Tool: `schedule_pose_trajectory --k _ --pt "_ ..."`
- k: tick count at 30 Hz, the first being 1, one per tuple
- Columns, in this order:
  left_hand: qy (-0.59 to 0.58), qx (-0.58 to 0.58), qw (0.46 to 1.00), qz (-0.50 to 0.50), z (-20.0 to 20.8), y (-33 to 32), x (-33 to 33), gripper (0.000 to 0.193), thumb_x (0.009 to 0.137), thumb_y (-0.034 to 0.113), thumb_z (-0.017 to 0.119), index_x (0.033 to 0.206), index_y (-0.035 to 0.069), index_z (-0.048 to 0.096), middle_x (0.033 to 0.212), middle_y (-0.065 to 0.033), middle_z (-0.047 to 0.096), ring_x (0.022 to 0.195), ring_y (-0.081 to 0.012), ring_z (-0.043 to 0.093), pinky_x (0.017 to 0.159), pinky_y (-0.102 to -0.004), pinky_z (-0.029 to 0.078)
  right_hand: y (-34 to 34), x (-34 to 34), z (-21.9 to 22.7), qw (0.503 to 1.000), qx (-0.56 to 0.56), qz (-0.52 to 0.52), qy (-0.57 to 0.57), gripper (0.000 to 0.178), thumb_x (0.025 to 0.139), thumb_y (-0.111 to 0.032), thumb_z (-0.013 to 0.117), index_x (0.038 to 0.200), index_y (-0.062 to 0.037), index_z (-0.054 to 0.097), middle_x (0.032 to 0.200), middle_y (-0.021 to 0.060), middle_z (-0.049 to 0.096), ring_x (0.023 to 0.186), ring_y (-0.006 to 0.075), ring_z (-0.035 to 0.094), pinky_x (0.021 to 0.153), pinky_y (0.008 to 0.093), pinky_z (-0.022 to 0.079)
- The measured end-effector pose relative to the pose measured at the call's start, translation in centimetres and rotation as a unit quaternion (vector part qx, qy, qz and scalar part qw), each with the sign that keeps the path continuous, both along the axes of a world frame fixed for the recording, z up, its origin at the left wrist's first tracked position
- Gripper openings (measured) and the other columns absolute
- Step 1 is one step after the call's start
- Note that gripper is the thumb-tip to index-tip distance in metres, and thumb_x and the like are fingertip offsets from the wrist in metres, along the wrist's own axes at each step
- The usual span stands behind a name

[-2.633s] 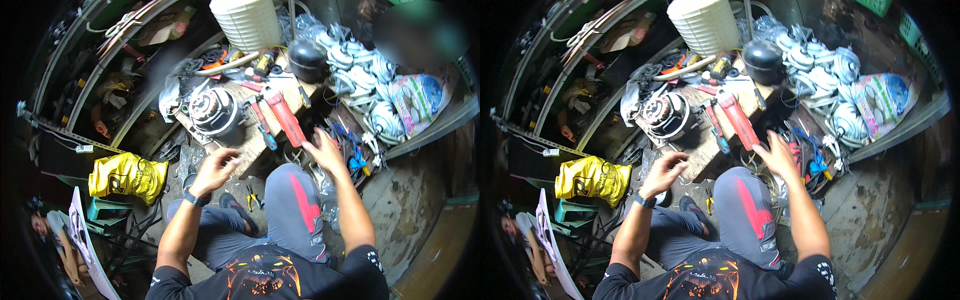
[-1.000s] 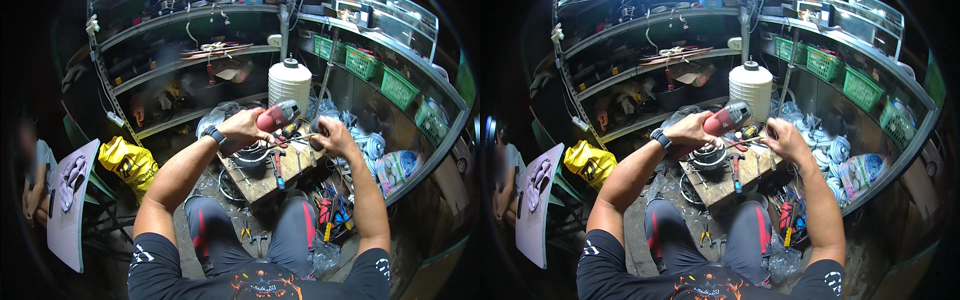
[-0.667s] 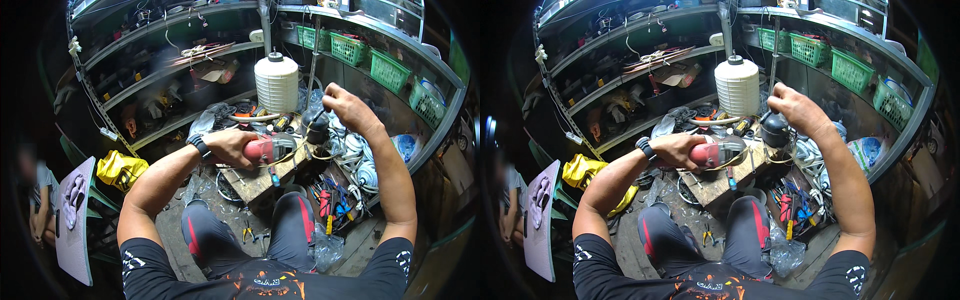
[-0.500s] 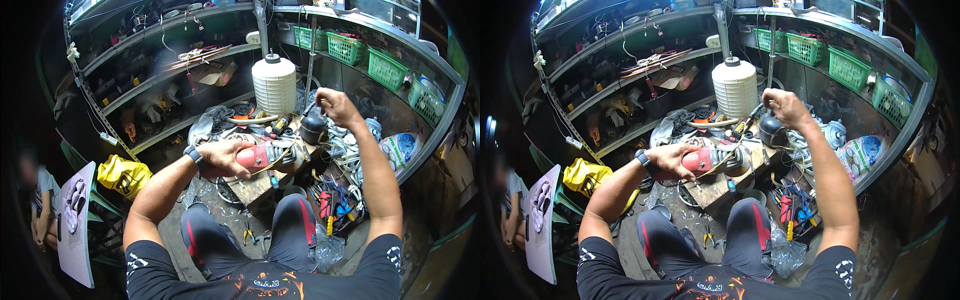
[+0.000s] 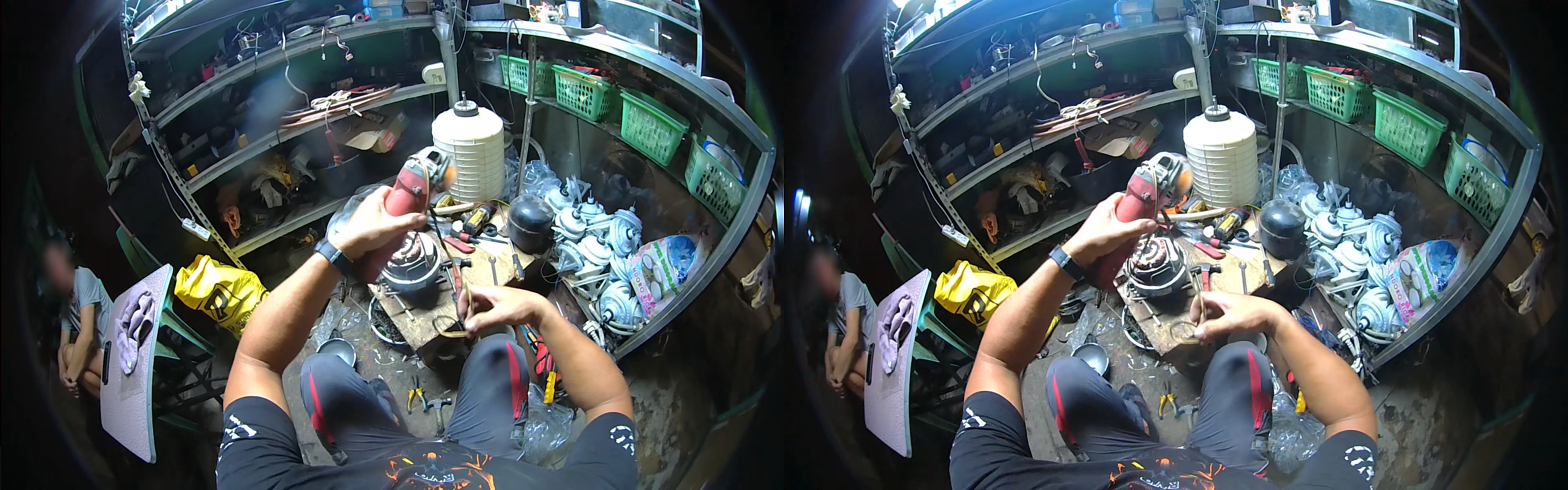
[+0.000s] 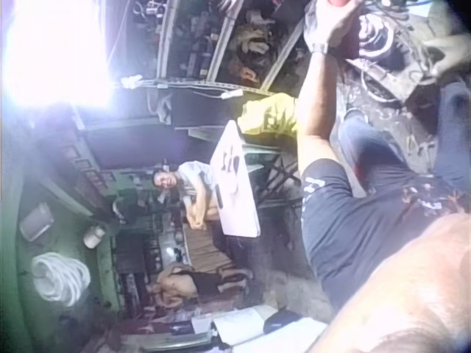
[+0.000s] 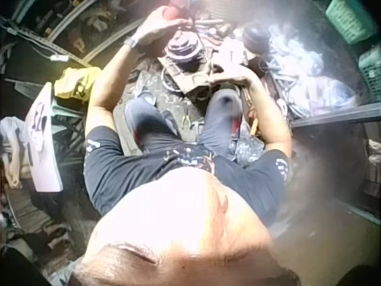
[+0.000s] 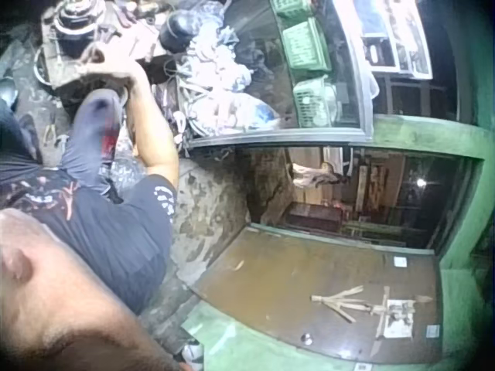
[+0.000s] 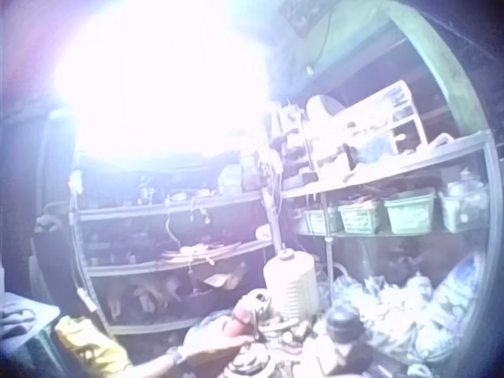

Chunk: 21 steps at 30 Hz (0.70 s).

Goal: The person disassembles an electric motor by hand using pliers, a screwdriver, and a hammer, removing the outer casing and internal components on a wooden workbench.

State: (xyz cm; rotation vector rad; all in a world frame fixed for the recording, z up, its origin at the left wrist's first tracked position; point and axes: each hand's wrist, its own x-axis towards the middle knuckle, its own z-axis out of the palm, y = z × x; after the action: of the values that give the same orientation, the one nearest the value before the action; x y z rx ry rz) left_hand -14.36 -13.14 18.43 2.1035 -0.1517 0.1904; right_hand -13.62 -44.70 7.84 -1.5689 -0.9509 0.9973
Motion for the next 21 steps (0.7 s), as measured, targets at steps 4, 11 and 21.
schedule_pose_trajectory --k 4,11,21 --pt "-0.035 0.389 0.918 0.072 1.4 1.9 -0.5 0.066 0.076 0.043 0.085 0.121 0.002 0.060 0.100 -0.0237 0.074 0.094 -0.0394 0.074 0.082 -0.0453 0.060 -1.1 -1.1 7.0 0.979 -0.083 -0.017 -0.184 0.051 0.089 -0.016 0.075 0.135 -0.0063 0.056 0.101 0.0093 0.064 0.094 0.0244 0.066 0.082 0.0389 0.058" --pt "-0.054 0.666 0.731 -0.140 -0.3 2.8 -1.8 0.052 0.065 0.030 0.085 0.108 0.008 0.067 0.085 -0.0159 0.074 0.080 -0.0349 0.076 0.067 -0.0476 0.060 4.2 2.3 15.2 0.669 -0.023 -0.133 -0.731 0.013 0.092 -0.010 0.065 0.105 -0.0078 0.063 0.095 0.0120 0.067 0.095 0.0350 0.072 0.082 0.0468 0.058" --pt "-0.087 0.287 0.924 -0.238 2.3 0.8 -7.1 0.074 0.068 0.021 0.097 0.130 0.008 0.057 0.107 -0.0100 0.069 0.098 -0.0225 0.071 0.090 -0.0366 0.057 5.4 15.7 -2.2 0.789 -0.013 -0.254 -0.559 0.027 0.100 -0.044 0.062 0.099 -0.0173 0.070 0.088 0.0112 0.074 0.086 0.0372 0.073 0.072 0.0508 0.058"
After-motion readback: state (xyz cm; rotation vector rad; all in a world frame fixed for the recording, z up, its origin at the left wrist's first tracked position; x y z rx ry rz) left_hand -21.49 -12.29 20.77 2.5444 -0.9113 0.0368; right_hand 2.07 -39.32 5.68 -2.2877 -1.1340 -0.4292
